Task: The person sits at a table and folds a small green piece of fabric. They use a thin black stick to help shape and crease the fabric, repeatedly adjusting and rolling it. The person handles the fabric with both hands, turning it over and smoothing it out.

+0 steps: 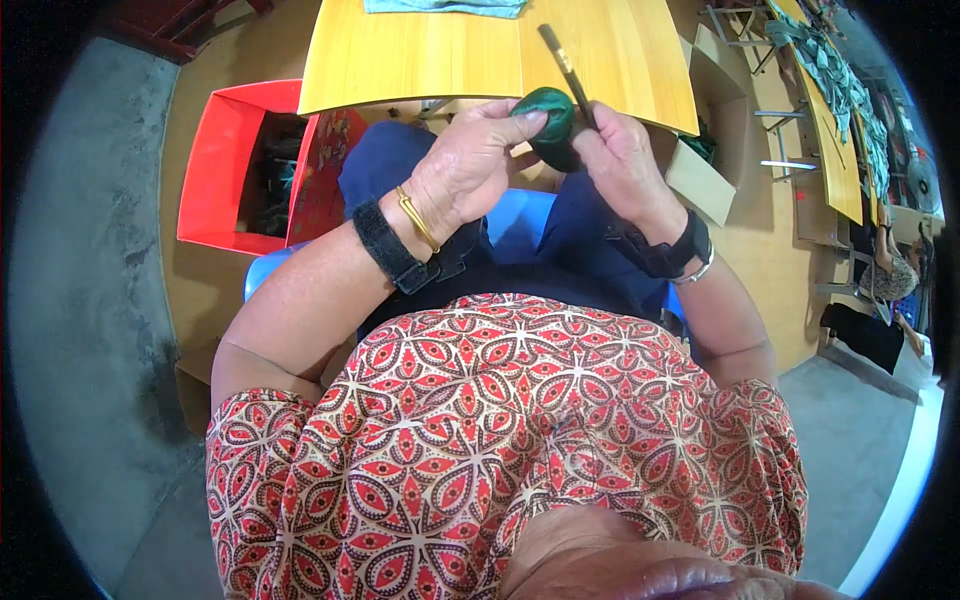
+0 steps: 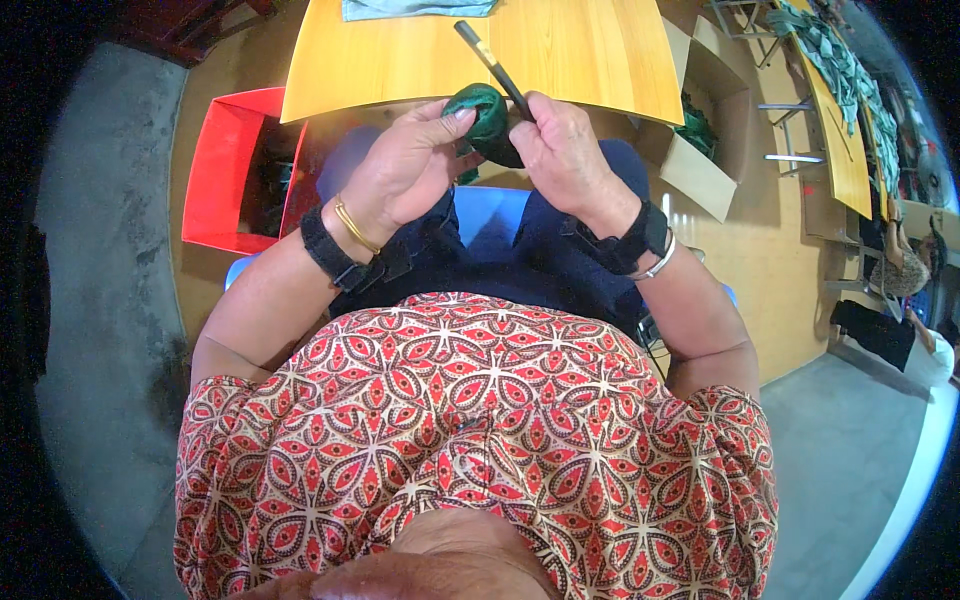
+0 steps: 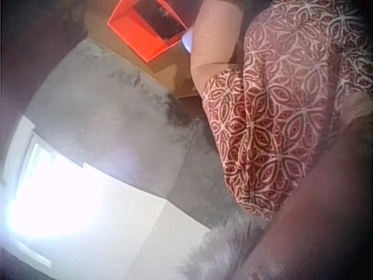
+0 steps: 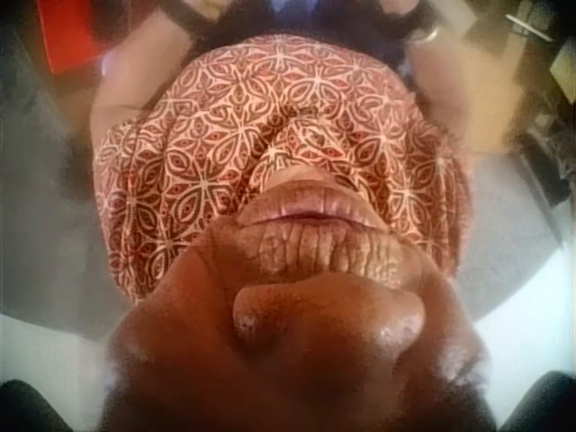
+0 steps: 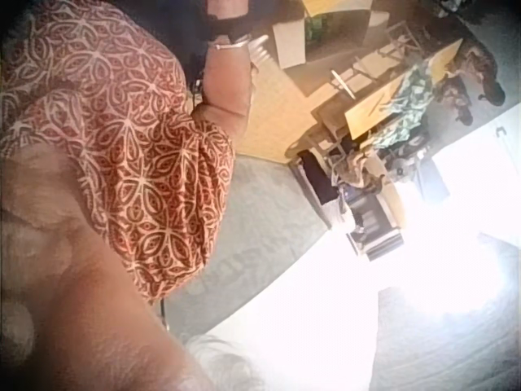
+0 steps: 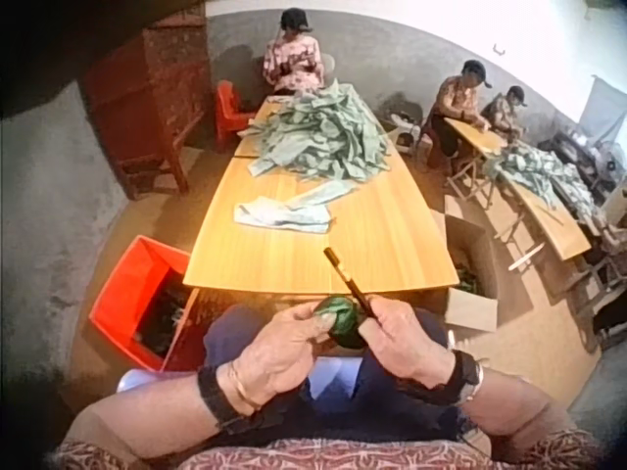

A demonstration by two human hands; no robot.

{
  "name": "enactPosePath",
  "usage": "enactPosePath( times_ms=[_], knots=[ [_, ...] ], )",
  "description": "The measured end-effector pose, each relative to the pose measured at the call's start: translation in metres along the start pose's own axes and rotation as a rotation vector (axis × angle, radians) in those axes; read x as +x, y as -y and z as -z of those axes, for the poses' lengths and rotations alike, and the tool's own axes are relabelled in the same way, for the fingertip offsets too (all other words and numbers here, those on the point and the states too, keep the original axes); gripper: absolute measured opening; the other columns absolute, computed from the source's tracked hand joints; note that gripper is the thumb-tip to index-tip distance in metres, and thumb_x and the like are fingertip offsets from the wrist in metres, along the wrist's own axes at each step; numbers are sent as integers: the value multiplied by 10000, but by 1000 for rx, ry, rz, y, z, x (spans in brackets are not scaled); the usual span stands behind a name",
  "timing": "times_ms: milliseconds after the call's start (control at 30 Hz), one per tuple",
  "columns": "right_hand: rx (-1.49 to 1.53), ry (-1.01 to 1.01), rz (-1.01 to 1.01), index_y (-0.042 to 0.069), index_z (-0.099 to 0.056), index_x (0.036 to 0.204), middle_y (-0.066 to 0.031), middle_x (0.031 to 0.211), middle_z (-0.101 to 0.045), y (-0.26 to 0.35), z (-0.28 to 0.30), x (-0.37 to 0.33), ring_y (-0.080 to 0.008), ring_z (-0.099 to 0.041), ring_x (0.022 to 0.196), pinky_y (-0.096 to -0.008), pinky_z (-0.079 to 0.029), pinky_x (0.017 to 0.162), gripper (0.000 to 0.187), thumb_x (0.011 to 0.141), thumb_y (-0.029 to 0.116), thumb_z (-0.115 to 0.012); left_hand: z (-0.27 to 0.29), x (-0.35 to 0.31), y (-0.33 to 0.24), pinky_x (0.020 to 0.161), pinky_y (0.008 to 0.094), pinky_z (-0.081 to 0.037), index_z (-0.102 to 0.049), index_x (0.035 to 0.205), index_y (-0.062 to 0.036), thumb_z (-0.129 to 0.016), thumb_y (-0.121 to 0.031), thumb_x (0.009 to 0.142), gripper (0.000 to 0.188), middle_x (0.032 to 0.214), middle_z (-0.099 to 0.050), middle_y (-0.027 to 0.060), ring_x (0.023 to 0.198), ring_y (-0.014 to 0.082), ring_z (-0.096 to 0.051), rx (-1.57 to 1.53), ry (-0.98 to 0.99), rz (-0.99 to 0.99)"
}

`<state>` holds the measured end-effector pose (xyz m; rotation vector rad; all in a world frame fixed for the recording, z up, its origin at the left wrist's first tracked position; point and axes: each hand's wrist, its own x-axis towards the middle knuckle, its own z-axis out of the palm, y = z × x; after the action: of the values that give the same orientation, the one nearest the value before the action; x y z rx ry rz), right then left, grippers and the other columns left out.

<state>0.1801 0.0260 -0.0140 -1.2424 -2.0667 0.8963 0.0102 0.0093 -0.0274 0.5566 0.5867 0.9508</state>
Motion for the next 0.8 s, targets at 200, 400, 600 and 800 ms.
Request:
enactPosePath(
  times_ms=[200, 400, 600, 800],
  knots=[
    [87, -40, 11, -45, -506, 801, -142, 623, -529, 8, 2, -2, -164, -537, 588, -295, -419, 535, 113, 791, 63, -472, -2, -5, -4, 883, 372, -344, -494, 1064, -50, -408, -267, 875, 300, 1011, -530, 40, 966, 159, -480, -52, 262, 50],
    [265, -124, 165, -28, -521, 812, -70, 662, -551, 4, -13, -6, -90, -487, 633, -240, -416, 574, 63, 777, 10, -485, -10, -9, -5, 883, 362, -343, -450, 1112, -66, -330, -359, 892, 386, 1056, -503, 34, 987, 158, -465, 85, 291, 51],
    [523, -89, -191, 14, -555, 834, 23, 689, -529, 14, 23, 3, -34, -460, 622, -171, -386, 553, 125, 797, 133, -567, -4, -9, -13, 794, 284, -376, -497, 1056, -85, -428, -380, 855, 363, 1014, -531, 27, 936, 113, -483, 56, 71, -6],
    [504, -38, -126, -2, -567, 809, 39, 661, -520, 20, 6, -9, -25, -443, 603, -168, -376, 542, 110, 795, 107, -561, -10, -9, -6, 671, 212, -413, -563, 967, -58, -563, -212, 803, 225, 836, -583, 10, 750, 82, -535, 321, -34, -85]
  ],
)
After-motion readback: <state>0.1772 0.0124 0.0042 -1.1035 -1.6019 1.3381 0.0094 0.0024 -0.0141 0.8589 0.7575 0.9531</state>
